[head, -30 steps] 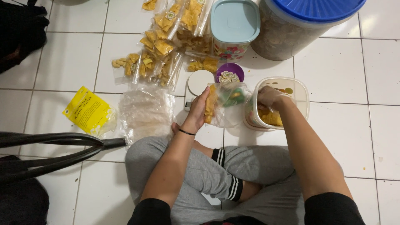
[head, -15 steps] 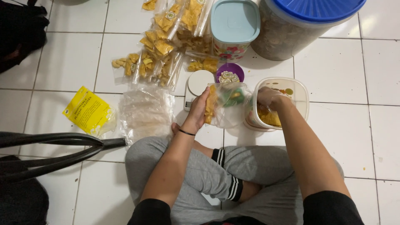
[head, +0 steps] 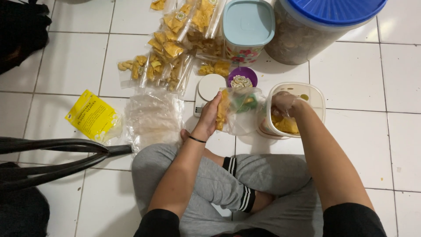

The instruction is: Packaging chips into small plastic bags and weighing them on a digital scale.

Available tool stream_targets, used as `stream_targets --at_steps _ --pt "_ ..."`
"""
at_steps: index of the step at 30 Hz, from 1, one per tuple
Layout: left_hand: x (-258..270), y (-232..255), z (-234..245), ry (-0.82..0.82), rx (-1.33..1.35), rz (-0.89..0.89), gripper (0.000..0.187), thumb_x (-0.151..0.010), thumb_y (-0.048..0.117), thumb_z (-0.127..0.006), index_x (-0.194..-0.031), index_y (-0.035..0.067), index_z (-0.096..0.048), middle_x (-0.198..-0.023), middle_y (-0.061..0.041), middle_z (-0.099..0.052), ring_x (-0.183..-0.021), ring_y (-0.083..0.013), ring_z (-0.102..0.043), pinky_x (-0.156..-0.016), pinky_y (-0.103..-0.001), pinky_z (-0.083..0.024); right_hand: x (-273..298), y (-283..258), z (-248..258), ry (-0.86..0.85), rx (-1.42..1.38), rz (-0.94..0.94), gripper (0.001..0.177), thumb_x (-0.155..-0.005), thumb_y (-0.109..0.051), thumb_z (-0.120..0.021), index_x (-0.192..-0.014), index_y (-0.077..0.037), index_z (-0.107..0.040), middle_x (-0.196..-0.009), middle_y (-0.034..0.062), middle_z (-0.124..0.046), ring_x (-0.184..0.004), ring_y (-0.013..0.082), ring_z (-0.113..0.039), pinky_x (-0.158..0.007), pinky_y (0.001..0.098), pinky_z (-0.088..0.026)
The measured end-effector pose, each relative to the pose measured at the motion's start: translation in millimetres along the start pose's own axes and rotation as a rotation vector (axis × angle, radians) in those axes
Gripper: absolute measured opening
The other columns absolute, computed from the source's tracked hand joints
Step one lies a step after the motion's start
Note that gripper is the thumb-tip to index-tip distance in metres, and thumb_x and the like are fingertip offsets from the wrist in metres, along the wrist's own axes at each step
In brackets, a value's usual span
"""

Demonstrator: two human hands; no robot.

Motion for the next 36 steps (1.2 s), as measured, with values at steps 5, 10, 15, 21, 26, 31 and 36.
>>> stream_targets --at_steps 5,10,15,21,26,31,36 --pt "-4.6 -3.3 2.6 0.006 0.016 -0.003 0.055 -0.095 0.051 -0.070 -0.122 0.003 -0.069 -0.108 -0.015 -0.072 -0.090 -0.0238 -0.072 -0.080 -0.038 -0.060 -42.7 32.0 0.5 0.075 -0.104 -0.050 0.031 -0.080 -0.014 -0.067 -0.105 0.002 -0.076 -0.087 0.0294 -0.067 -0.075 0.0371 -0.071 -0.066 0.0515 -0.061" --pt "-1.2 -0.4 -1.9 -0.003 -0.021 -0.011 0.055 -0.095 0.052 -0.068 -0.119 0.003 -0.069 -0.104 -0.014 -0.073 -0.085 -0.0236 -0.073 -0.065 -0.036 -0.062 -26.5 16.8 2.7 -0.008 0.134 -0.008 0.045 -0.084 -0.028 -0.058 -0.117 -0.004 -0.075 -0.102 0.0301 -0.073 -0.097 0.0466 -0.071 -0.086 0.0596 -0.057" --pt "-1.6 -0.7 -1.2 -0.006 -0.023 -0.005 0.056 -0.095 0.053 -0.067 -0.120 0.003 -0.068 -0.104 -0.015 -0.072 -0.084 -0.0246 -0.073 -0.062 -0.036 -0.062 -17.4 23.3 5.0 0.004 -0.152 -0.009 0.049 -0.090 -0.026 -0.057 -0.128 0.003 -0.065 -0.093 0.0314 -0.067 -0.082 0.0436 -0.070 -0.073 0.0581 -0.057" --pt "-5.0 -1.6 -0.6 -0.011 -0.035 -0.003 0.056 -0.095 0.053 -0.067 -0.119 0.002 -0.067 -0.101 -0.015 -0.071 -0.080 -0.0249 -0.072 -0.054 -0.036 -0.060 22.2 9.8 14.6 -0.028 -0.216 0.037 0.047 -0.085 -0.019 -0.069 -0.128 0.000 -0.068 -0.109 0.0299 -0.064 -0.093 0.0373 -0.070 -0.072 0.0436 -0.060" --pt "-9.3 -5.2 3.0 0.003 -0.041 -0.014 0.057 -0.094 0.054 -0.069 -0.118 0.002 -0.068 -0.098 -0.015 -0.072 -0.076 -0.0248 -0.072 -0.048 -0.035 -0.060 76.4 -14.6 13.5 0.018 -0.281 0.071 0.044 -0.091 -0.024 -0.071 -0.129 -0.003 -0.067 -0.119 0.0341 -0.057 -0.097 0.0438 -0.071 -0.078 0.0506 -0.063" --pt "-15.2 -9.0 9.2 0.023 -0.046 -0.014 0.057 -0.095 0.053 -0.067 -0.116 0.000 -0.066 -0.093 -0.017 -0.071 -0.072 -0.0265 -0.071 -0.043 -0.036 -0.058 54.9 -0.8 15.5 0.088 -0.282 0.164 0.033 -0.088 -0.022 -0.072 -0.114 -0.002 -0.072 -0.096 0.0253 -0.062 -0.080 0.0339 -0.069 -0.059 0.0368 -0.059" --pt "-13.2 -6.1 6.9 0.027 -0.035 -0.030 0.055 -0.094 0.052 -0.068 -0.114 0.001 -0.067 -0.092 -0.016 -0.071 -0.071 -0.0251 -0.071 -0.043 -0.035 -0.058 43.3 7.0 17.8 0.125 -0.267 0.202 0.032 -0.086 -0.023 -0.076 -0.110 -0.002 -0.073 -0.090 0.0270 -0.063 -0.072 0.0350 -0.070 -0.053 0.0391 -0.058"
Point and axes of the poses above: each hand's wrist, its own x-axis away from the middle knuckle, its own z-axis out of the back of the hand, y = z × x, the point moved 8 cm from there along -x, towards the middle knuckle
